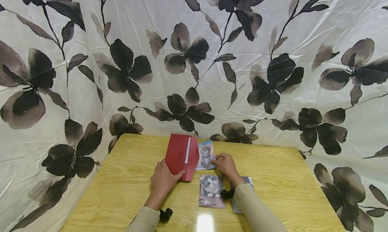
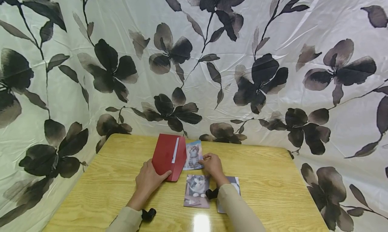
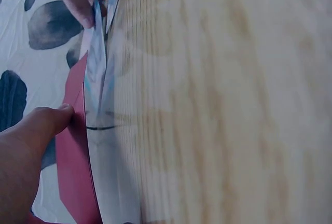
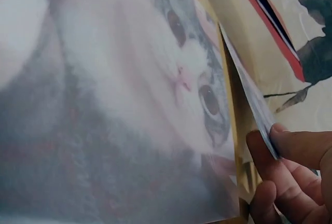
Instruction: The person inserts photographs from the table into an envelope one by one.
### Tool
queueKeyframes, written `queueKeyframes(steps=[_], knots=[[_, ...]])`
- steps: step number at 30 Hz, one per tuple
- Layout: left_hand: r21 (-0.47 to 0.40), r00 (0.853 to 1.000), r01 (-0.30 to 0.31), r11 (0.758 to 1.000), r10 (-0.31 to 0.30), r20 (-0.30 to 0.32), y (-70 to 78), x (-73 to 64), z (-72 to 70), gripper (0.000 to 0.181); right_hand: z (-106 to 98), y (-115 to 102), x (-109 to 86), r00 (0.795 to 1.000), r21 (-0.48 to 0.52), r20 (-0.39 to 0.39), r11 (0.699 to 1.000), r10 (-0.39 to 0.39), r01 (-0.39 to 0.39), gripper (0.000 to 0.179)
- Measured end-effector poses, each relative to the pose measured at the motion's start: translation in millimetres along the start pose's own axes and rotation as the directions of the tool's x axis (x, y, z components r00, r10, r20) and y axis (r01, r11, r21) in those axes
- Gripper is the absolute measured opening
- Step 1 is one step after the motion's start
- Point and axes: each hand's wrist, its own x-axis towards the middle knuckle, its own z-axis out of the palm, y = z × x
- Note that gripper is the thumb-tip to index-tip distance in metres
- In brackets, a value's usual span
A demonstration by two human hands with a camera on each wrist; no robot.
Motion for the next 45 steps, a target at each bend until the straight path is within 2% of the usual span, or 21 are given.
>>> queueKeyframes(steps=[7, 15, 25, 33, 45], knots=[[0.002, 1.0, 0.011, 1.0, -0.011, 0.009, 1.5, 0.2, -0.9, 0.107, -5, 3, -0.2, 1.0, 0.134, 0.018, 0.991, 0.016, -0.018, 0.024], [0.0, 1.0, 0.015, 1.0, -0.015, 0.019, 1.0, 0.3, -2.6, 0.107, -11, 4, -3.2, 0.998, 0.191, -0.028, 0.98, 0.057, -0.051, 0.017], [-0.003, 1.0, 0.013, 1.0, -0.013, 0.011, 0.0, 0.0, -0.9, 0.107, -21, 4, -8.8, 0.994, 0.257, -0.099, 0.966, 0.046, -0.019, 0.015], [0.006, 1.0, 0.01, 1.0, -0.01, 0.009, 0.5, 2.2, -1.1, 0.105, -19, -5, -13.1, 0.997, 0.294, -0.069, 0.956, 0.019, 0.002, 0.017], [0.024, 1.0, 0.016, 1.0, -0.016, 0.011, 2.2, 1.6, -1.5, 0.107, -3, -12, -15.4, 1.0, 0.365, -0.027, 0.931, 0.011, 0.0, 0.015]])
